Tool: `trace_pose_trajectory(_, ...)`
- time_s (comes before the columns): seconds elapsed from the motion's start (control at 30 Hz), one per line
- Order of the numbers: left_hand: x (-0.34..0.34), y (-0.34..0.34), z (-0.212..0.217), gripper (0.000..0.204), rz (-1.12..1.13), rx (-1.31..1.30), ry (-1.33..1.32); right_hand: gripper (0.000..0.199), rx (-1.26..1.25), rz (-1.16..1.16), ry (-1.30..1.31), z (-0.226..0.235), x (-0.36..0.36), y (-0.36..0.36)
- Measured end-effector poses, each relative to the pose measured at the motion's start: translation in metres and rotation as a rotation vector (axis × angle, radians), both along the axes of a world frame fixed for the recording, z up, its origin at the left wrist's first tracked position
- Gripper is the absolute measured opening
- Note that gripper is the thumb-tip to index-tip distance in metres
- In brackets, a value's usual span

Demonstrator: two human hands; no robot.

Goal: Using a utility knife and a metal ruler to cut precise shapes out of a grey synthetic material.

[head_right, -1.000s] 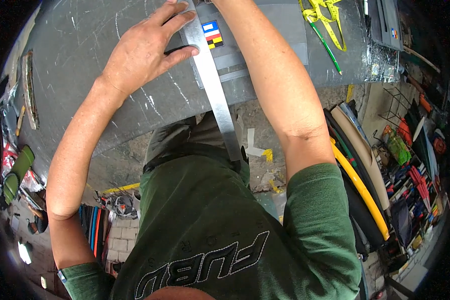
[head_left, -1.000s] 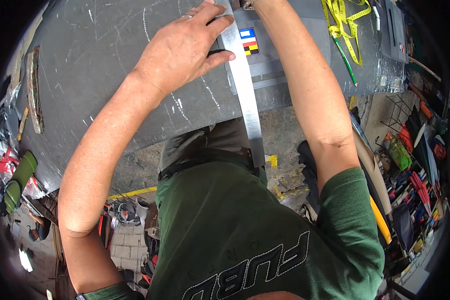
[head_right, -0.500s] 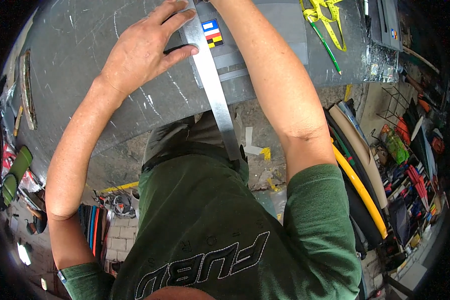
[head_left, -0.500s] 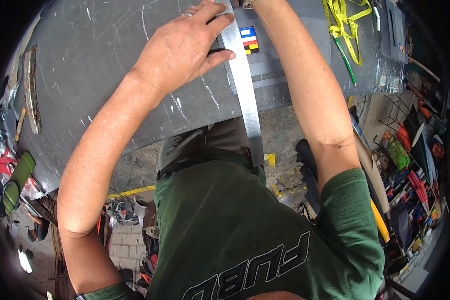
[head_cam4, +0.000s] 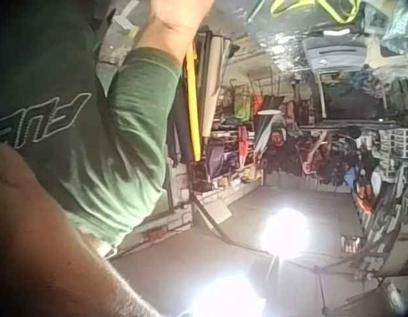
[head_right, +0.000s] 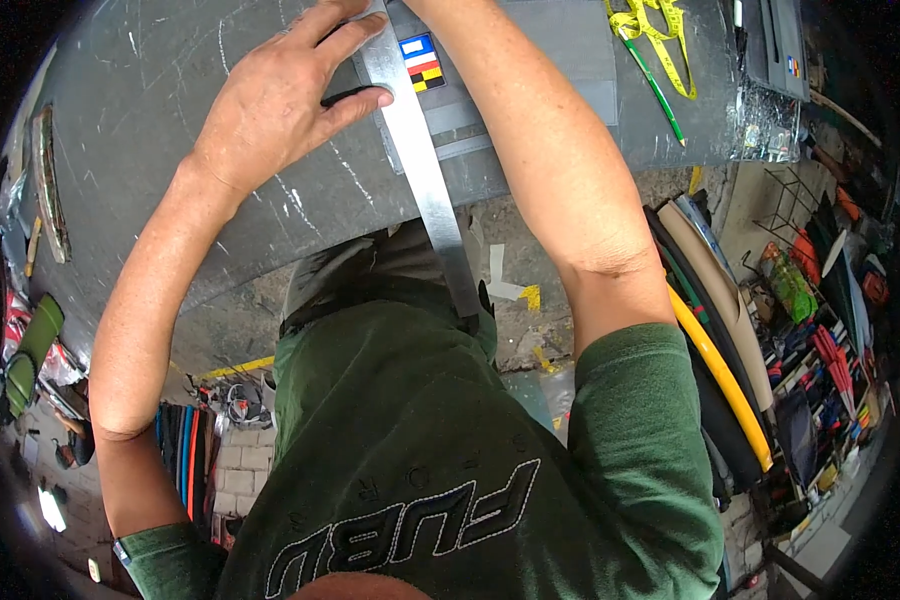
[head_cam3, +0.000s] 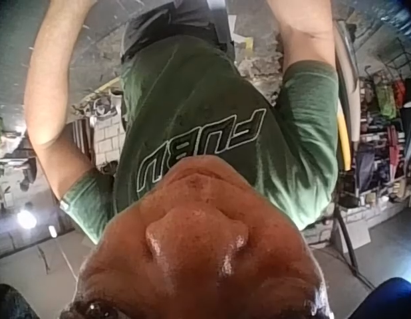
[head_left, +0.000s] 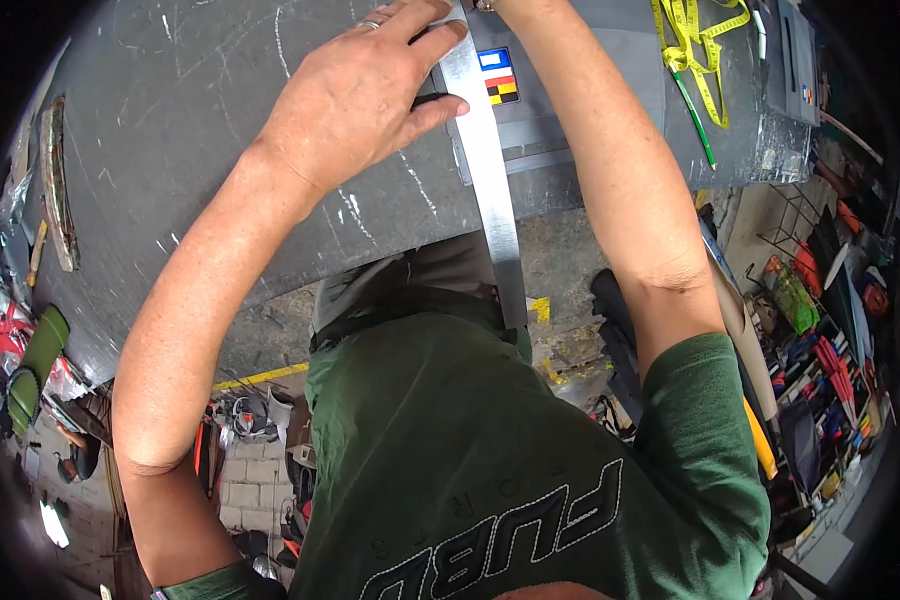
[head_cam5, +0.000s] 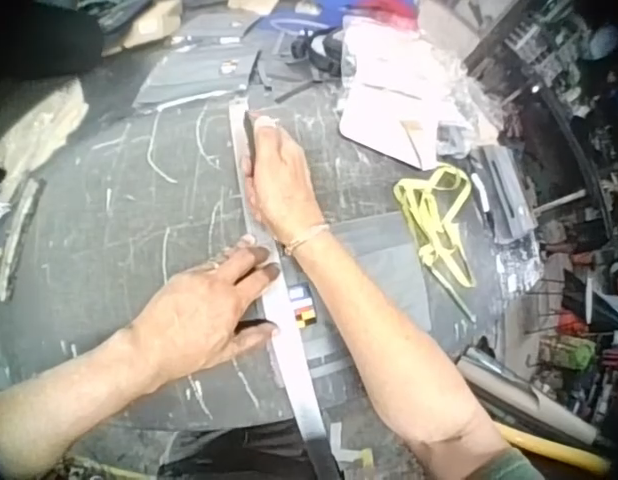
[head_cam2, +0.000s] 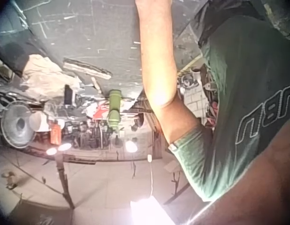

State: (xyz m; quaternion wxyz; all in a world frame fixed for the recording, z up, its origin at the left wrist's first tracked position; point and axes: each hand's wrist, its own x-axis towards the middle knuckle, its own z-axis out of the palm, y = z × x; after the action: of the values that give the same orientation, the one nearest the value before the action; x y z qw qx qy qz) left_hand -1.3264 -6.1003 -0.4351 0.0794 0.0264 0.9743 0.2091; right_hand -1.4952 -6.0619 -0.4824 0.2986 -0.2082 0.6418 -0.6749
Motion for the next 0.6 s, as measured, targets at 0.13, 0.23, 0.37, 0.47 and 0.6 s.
trace_pose_trajectory(0.13, -0.001, 0.001, 0.002, 0.06, 0.008, -0.026, -0.028, 0.048, 0.4, -0.177, -0.199, 0.053, 0.011, -0.012)
trace_pose_trajectory(0.23, -0.001, 0.001, 0.001, 0.06, 0.008, 0.006, -0.02, 0.048, 0.401, -0.174, -0.334, 0.052, 0.006, -0.011)
trace_pose_trajectory(0.37, -0.001, 0.0, 0.001, 0.06, -0.003, 0.004, -0.007, 0.047, 0.43, -0.211, -0.42, 0.034, -0.001, -0.01)
trace_pose_trajectory(0.47, -0.002, 0.001, 0.001, 0.06, 0.01, 0.044, 0.004, 0.049, -0.059, -0.072, -0.151, 0.001, -0.001, 0.0)
trace_pose_trajectory(0.6, -0.002, 0.001, 0.003, 0.061, 0.011, 0.013, -0.048, 0.051, -0.02, -0.078, -0.142, -0.001, -0.001, -0.001)
